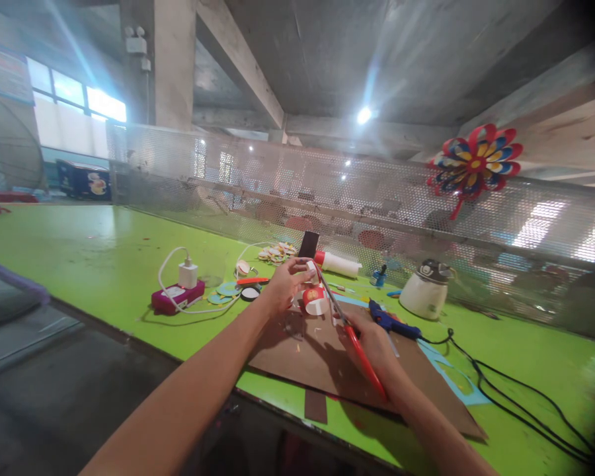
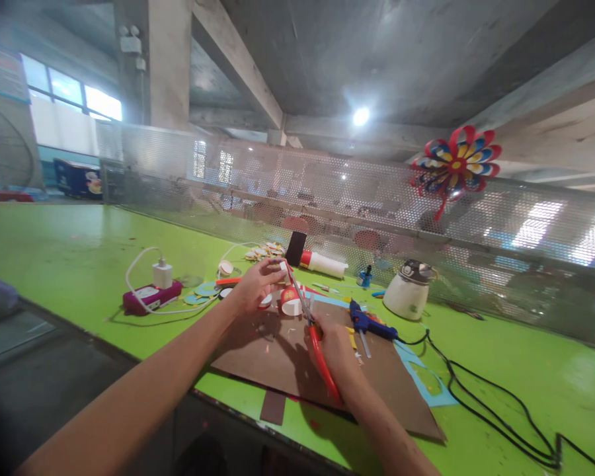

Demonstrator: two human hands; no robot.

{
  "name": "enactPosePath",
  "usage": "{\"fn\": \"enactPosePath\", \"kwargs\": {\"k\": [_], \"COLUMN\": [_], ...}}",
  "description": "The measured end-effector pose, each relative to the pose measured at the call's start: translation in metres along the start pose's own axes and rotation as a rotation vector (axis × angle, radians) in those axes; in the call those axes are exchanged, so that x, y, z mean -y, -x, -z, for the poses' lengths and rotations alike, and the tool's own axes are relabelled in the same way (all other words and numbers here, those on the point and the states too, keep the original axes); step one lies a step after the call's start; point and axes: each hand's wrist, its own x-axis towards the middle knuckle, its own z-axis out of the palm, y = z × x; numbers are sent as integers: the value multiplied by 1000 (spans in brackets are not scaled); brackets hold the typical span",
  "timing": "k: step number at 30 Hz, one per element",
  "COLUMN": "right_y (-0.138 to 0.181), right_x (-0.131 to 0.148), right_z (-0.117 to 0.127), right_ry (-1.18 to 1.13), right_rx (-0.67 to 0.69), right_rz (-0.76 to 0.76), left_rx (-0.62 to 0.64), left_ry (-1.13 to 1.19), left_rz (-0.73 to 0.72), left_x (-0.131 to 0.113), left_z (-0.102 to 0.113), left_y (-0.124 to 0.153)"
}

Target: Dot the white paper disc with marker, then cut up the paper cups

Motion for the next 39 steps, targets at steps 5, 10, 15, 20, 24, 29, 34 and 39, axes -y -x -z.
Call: {"fn": "enactPosePath", "kwargs": {"k": [5, 10, 15, 20, 24, 29, 34, 39], "right_y": [2, 4, 1, -1, 1, 4, 5, 5], "right_x": [4, 7, 1, -4, -1, 6, 8, 5], "right_z": [1, 3, 2, 0, 0, 0, 0, 0], "right_ry": [-8, -18, -22, -25, -38, -78, -57, -20], "right_rx": [13, 22, 10, 3, -2, -10, 16, 30], "right_rz": [-3, 25, 26, 23, 32, -4, -22, -18], "left_rx": [3, 3, 7, 9, 12, 3, -1, -6], "left_ry": [6, 5, 7, 7, 9, 1, -7, -9], "left_rz": [4, 9, 3, 0, -3, 4, 55, 69], "left_x": [2, 3, 2, -1, -1, -1, -3, -4], "left_z": [0, -1, 0, -1, -3, -3, -3, 0], "left_y": [0, 1, -1, 0, 0, 0, 3, 1]}}
